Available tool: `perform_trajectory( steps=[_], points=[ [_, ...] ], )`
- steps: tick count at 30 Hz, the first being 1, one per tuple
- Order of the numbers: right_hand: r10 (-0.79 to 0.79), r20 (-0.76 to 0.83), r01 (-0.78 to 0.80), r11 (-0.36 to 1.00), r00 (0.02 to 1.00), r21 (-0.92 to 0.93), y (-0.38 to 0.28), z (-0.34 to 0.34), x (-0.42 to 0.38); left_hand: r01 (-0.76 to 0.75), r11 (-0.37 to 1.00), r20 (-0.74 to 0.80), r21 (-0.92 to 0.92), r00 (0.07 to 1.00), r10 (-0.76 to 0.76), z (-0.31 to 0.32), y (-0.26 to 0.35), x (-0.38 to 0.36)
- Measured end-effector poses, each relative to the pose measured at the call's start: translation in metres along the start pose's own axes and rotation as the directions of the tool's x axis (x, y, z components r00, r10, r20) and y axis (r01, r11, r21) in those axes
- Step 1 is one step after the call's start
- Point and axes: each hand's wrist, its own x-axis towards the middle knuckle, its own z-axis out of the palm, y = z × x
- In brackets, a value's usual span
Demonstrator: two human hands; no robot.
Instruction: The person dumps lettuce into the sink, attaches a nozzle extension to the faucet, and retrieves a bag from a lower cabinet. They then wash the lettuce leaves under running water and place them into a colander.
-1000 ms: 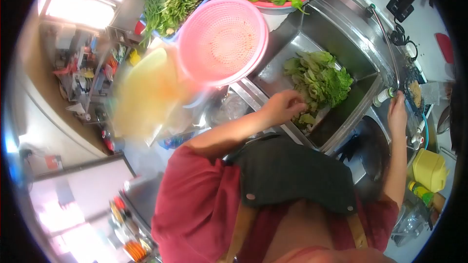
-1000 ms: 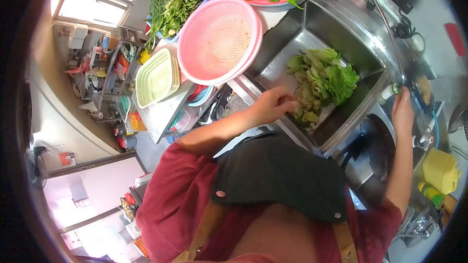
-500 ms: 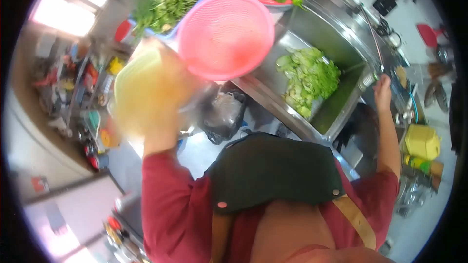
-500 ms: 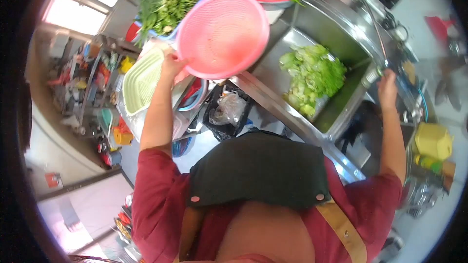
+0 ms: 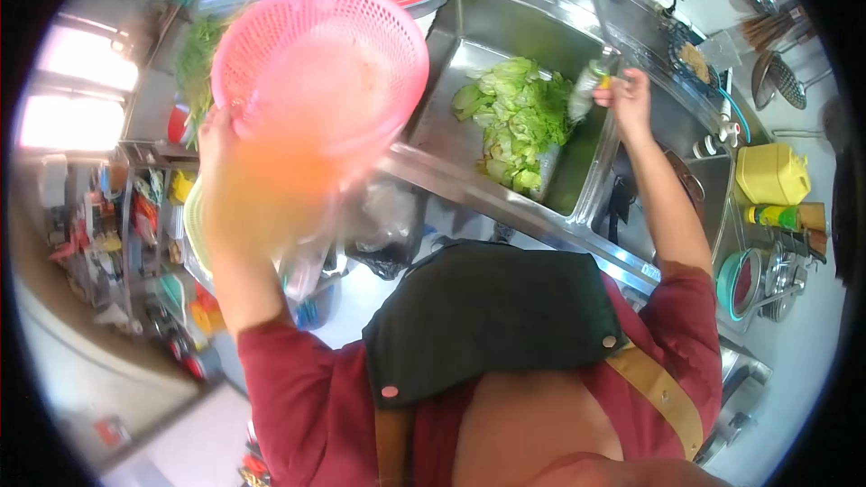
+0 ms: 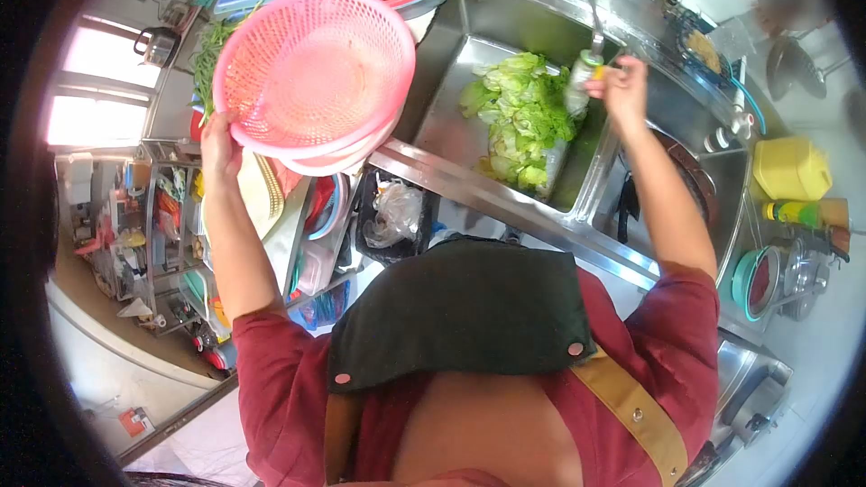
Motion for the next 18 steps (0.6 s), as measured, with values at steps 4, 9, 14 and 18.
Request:
perform_trajectory(
  steps=[4,9,14,18],
  points=[
    [-0.003,0.08,-0.005,0.996,0.997,0.092,-0.011,0.065,-0.014,-0.068,0.994,0.056,0.087,0.996,0.063,0.094,0.062,-0.079],
    [0.104,0.074,-0.117,0.974,0.992,0.194,0.001,0.06,-0.013,-0.44,0.627,0.169,0.642,0.88,0.444,0.153,0.026,-0.112],
    [0.184,0.236,-0.221,0.965,0.954,0.142,-0.013,0.032,0.003,-0.479,0.688,0.271,0.546,0.878,0.395,0.191,-0.054,-0.12],
    [-0.596,-0.249,0.396,0.736,0.763,-0.549,-0.017,-0.082,0.101,-0.197,0.917,0.207,0.346,0.97,0.13,0.229,-0.111,-0.108]
  ],
)
